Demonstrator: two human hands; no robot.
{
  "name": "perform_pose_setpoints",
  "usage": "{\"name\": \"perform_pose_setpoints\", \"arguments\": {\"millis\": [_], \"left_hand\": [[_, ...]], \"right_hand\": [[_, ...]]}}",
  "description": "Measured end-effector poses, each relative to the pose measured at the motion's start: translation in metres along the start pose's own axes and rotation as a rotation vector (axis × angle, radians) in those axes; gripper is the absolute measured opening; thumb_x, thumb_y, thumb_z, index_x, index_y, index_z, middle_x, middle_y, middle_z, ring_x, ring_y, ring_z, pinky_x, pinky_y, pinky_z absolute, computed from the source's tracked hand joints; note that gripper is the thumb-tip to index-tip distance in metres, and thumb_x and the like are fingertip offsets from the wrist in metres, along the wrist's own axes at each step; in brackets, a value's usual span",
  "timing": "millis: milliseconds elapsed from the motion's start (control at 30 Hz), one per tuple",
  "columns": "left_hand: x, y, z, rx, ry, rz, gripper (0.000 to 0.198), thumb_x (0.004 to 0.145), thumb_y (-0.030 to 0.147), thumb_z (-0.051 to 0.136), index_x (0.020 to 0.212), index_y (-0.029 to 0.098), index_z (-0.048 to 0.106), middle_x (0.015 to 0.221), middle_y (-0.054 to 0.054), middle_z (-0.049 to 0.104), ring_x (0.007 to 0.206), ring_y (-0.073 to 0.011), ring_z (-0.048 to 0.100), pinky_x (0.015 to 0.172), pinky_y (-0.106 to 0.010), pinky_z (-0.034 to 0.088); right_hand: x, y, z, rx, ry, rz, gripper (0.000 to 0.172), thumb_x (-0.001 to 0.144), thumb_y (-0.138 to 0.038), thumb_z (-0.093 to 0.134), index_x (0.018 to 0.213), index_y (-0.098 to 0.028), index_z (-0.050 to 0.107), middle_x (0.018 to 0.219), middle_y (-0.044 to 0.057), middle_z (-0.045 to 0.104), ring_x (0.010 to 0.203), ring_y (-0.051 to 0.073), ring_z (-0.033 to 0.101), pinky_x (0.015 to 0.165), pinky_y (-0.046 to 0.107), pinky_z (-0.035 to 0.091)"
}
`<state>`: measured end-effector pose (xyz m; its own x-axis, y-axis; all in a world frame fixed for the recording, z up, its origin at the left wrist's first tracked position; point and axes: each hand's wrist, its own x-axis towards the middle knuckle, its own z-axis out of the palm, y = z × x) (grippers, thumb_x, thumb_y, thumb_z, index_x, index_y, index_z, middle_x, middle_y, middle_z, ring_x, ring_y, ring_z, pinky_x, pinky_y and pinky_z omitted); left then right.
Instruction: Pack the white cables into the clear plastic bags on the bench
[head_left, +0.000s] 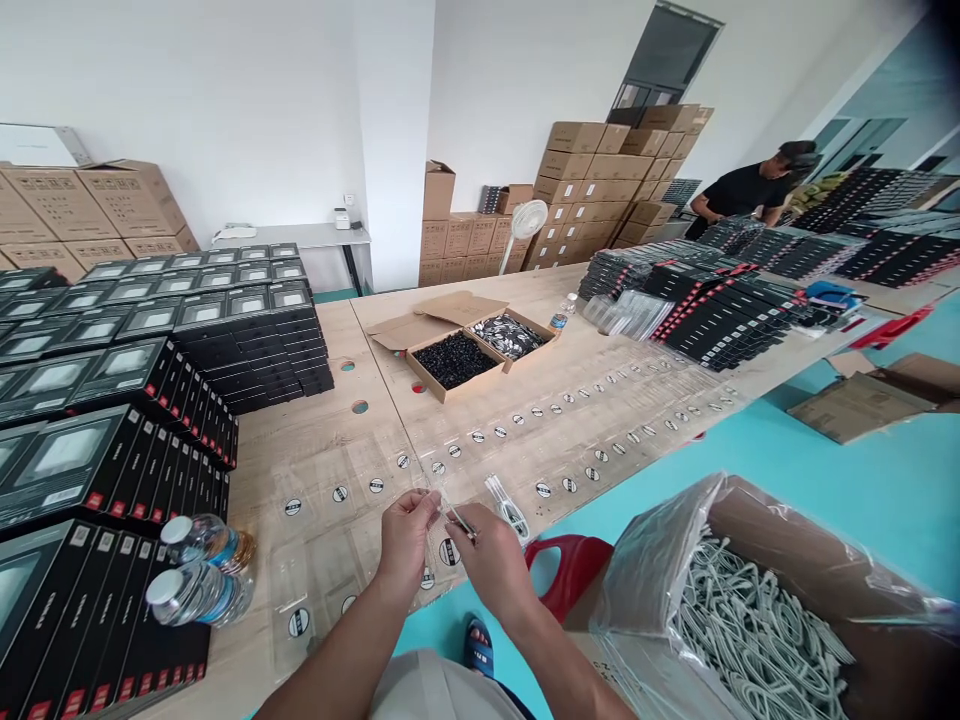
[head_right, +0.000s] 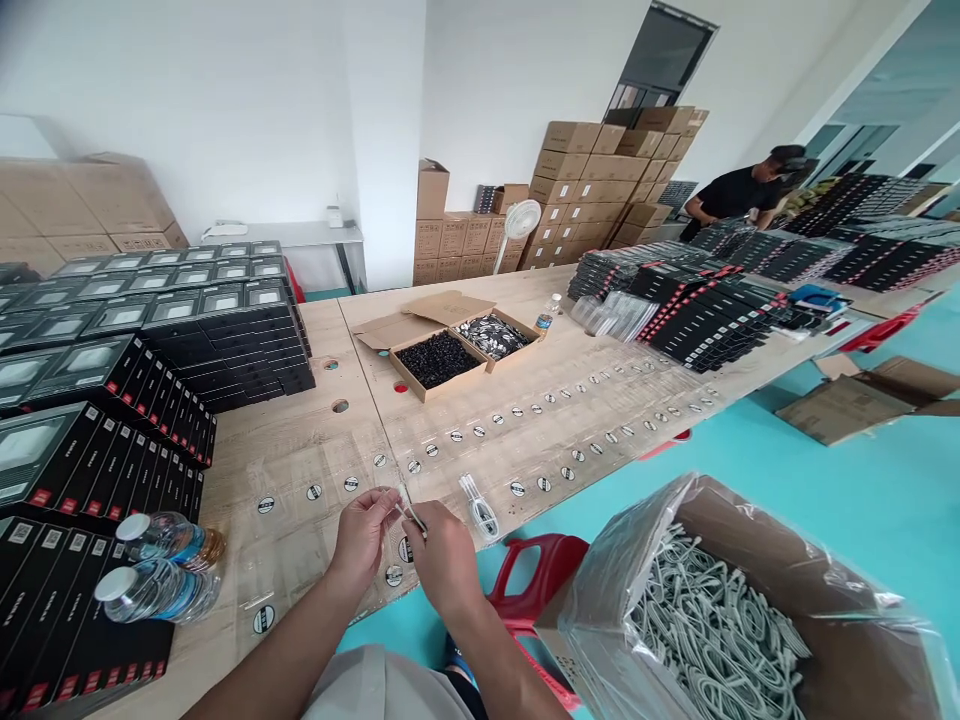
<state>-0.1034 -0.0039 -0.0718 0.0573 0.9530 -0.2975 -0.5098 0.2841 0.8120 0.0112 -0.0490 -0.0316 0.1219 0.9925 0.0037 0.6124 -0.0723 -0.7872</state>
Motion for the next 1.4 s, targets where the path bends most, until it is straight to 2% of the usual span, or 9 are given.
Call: {"name": "perform_pose_setpoints", "arguments": {"millis": [133, 300, 433, 500, 600, 733, 833, 1233, 1400], "left_hand": [[0.001, -0.006, 0.001, 0.011, 0.053, 0.008, 0.037, 0.06, 0.041, 0.083, 0.051, 0.018, 0.056, 0.06, 0.002, 0.057, 0.064, -0.0127, 0.054, 0.069, -0.028, 0.047], [-0.004, 0.0, 0.004, -0.021, 0.002, -0.054, 0.033, 0.062, 0.043, 0.082, 0.057, 0.017, 0.063, 0.063, 0.0, 0.059, 0.066, -0.0134, 0.057, 0.073, -0.03, 0.049], [-0.007, 0.005, 0.002, -0.057, -0.002, -0.063, 0.038, 0.064, 0.034, 0.079, 0.099, 0.021, 0.072, 0.089, -0.002, 0.064, 0.081, -0.0147, 0.063, 0.088, -0.035, 0.051], [-0.008, 0.005, 0.003, -0.071, 0.013, -0.058, 0.065, 0.063, 0.027, 0.078, 0.126, 0.03, 0.059, 0.096, 0.0, 0.063, 0.083, -0.0146, 0.065, 0.089, -0.036, 0.051], [-0.008, 0.005, 0.006, -0.133, 0.014, -0.075, 0.084, 0.062, 0.022, 0.077, 0.138, 0.034, 0.042, 0.091, 0.001, 0.063, 0.081, -0.0148, 0.065, 0.086, -0.036, 0.052], [-0.007, 0.007, 0.008, -0.208, 0.032, -0.152, 0.053, 0.056, 0.017, 0.076, 0.107, 0.022, 0.058, 0.079, 0.0, 0.066, 0.074, -0.0146, 0.064, 0.079, -0.032, 0.051], [-0.006, 0.007, 0.008, -0.184, 0.019, -0.156, 0.027, 0.057, 0.02, 0.074, 0.078, 0.019, 0.057, 0.07, 0.002, 0.063, 0.065, -0.012, 0.059, 0.067, -0.027, 0.048], [0.011, -0.008, 0.003, -0.025, 0.161, 0.043, 0.032, 0.065, 0.04, 0.077, 0.068, 0.02, 0.051, 0.061, 0.007, 0.053, 0.054, -0.0087, 0.047, 0.055, -0.024, 0.038], [0.018, -0.009, 0.0, -0.018, 0.244, 0.07, 0.034, 0.065, 0.038, 0.075, 0.064, 0.021, 0.047, 0.055, 0.01, 0.046, 0.049, -0.0077, 0.043, 0.052, -0.023, 0.035]], "right_hand": [[0.005, 0.002, 0.001, -0.167, 0.024, 0.011, 0.018, 0.082, -0.031, 0.057, 0.067, -0.021, 0.06, 0.074, 0.004, 0.063, 0.067, 0.017, 0.054, 0.06, 0.028, 0.031], [0.012, 0.005, 0.0, 0.114, 0.002, 0.147, 0.028, 0.08, -0.038, 0.058, 0.057, -0.021, 0.054, 0.058, 0.001, 0.06, 0.057, 0.016, 0.052, 0.055, 0.027, 0.034], [0.016, 0.009, -0.004, 0.242, -0.022, 0.26, 0.027, 0.08, -0.039, 0.056, 0.06, -0.021, 0.056, 0.057, 0.001, 0.065, 0.05, 0.015, 0.05, 0.051, 0.027, 0.035], [0.017, 0.01, -0.004, 0.247, -0.02, 0.268, 0.027, 0.08, -0.039, 0.055, 0.059, -0.021, 0.056, 0.056, 0.001, 0.065, 0.049, 0.015, 0.05, 0.049, 0.027, 0.034], [0.019, 0.01, 0.002, 0.223, -0.004, 0.239, 0.029, 0.079, -0.041, 0.056, 0.057, -0.021, 0.056, 0.053, 0.001, 0.064, 0.049, 0.015, 0.052, 0.049, 0.026, 0.035], [0.023, 0.01, 0.015, 0.185, 0.009, 0.239, 0.031, 0.079, -0.04, 0.056, 0.055, -0.021, 0.055, 0.05, 0.001, 0.063, 0.049, 0.015, 0.054, 0.049, 0.026, 0.037], [0.024, 0.009, 0.021, 0.191, -0.017, 0.251, 0.03, 0.079, -0.038, 0.056, 0.055, -0.021, 0.054, 0.049, 0.001, 0.062, 0.046, 0.014, 0.053, 0.047, 0.025, 0.035], [0.032, 0.003, 0.036, 0.348, -0.104, 0.295, 0.039, 0.079, -0.05, 0.058, 0.055, -0.02, 0.053, 0.042, -0.003, 0.052, 0.044, 0.013, 0.055, 0.042, 0.022, 0.036], [0.034, 0.001, 0.041, 0.389, -0.135, 0.354, 0.024, 0.077, -0.039, 0.062, 0.063, -0.02, 0.055, 0.048, -0.005, 0.051, 0.044, 0.012, 0.052, 0.04, 0.021, 0.036]]}}
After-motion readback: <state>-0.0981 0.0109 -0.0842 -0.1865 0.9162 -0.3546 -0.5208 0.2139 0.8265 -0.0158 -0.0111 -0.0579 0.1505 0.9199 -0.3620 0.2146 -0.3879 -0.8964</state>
